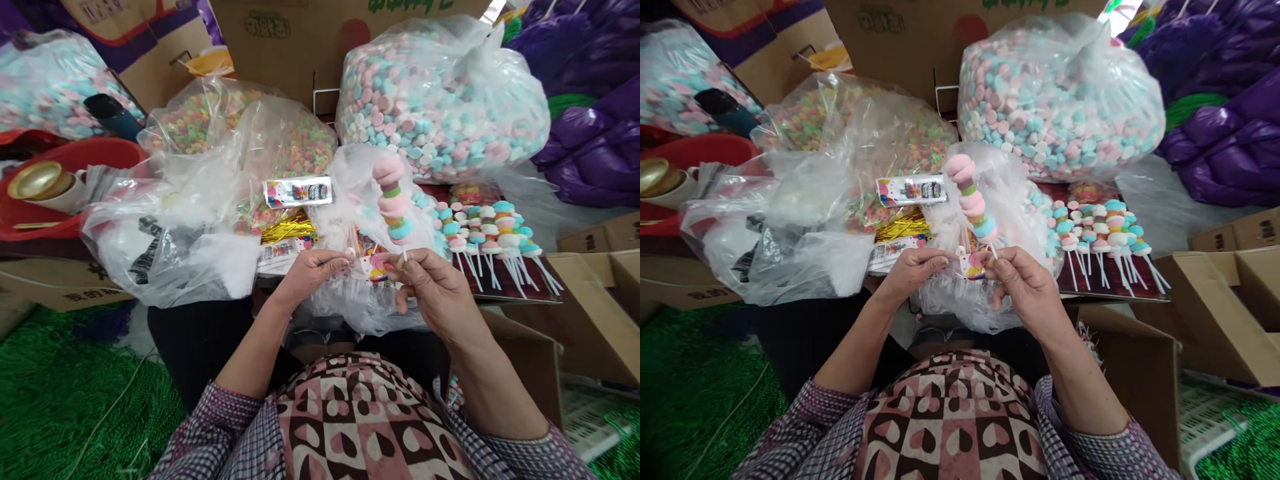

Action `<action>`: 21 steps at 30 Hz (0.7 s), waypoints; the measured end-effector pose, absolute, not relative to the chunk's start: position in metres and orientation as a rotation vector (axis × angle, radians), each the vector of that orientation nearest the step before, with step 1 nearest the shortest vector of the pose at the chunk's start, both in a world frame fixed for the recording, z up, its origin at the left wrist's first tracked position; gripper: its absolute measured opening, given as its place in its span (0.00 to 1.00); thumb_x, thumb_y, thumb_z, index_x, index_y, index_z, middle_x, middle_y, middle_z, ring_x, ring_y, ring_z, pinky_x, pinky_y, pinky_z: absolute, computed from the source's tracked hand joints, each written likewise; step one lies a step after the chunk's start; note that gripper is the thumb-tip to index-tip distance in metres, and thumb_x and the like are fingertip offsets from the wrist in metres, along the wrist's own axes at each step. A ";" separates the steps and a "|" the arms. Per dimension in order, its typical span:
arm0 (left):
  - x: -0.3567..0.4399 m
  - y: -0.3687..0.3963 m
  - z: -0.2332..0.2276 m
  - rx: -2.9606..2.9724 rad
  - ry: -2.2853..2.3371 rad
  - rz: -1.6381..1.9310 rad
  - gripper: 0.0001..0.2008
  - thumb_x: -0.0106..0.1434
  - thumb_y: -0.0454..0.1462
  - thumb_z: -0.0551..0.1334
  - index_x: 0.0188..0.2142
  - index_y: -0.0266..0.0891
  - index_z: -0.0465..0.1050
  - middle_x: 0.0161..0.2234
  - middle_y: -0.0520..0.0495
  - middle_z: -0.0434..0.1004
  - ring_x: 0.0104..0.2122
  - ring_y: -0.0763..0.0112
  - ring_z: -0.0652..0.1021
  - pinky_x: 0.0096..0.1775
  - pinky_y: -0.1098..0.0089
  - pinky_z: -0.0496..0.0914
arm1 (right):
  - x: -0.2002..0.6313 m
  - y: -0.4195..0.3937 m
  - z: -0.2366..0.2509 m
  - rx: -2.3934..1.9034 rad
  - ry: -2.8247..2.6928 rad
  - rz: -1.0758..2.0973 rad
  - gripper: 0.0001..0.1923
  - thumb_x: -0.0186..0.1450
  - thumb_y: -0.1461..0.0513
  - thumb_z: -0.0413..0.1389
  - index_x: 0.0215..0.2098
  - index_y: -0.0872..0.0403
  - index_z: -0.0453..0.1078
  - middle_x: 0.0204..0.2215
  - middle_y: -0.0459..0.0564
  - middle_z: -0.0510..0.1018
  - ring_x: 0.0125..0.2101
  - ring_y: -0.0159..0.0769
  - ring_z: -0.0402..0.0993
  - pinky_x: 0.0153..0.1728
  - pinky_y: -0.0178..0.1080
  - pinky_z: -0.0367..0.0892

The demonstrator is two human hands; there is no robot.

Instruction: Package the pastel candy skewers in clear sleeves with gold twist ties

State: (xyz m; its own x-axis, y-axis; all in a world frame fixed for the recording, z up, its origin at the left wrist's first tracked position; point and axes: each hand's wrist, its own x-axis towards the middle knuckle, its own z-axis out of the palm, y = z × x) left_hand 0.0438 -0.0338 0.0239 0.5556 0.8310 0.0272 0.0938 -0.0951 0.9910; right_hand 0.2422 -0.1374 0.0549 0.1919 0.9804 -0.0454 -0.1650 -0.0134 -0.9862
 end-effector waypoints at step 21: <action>0.028 -0.025 0.012 0.964 0.737 0.772 0.25 0.41 0.56 0.75 0.26 0.36 0.81 0.21 0.47 0.77 0.16 0.80 0.67 0.19 0.75 0.58 | 0.297 -0.183 0.051 -1.646 -1.227 0.845 0.18 0.59 0.46 0.63 0.34 0.51 0.80 0.22 0.51 0.82 0.22 0.39 0.77 0.25 0.40 0.74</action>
State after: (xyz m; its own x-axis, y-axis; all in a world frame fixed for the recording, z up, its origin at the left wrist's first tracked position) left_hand 0.0285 -0.0255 0.0116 0.5220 0.8303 -0.1954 -0.2345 0.3599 0.9030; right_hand 0.2974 -0.1830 0.0509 0.2778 0.9605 -0.0128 0.3542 -0.1148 -0.9281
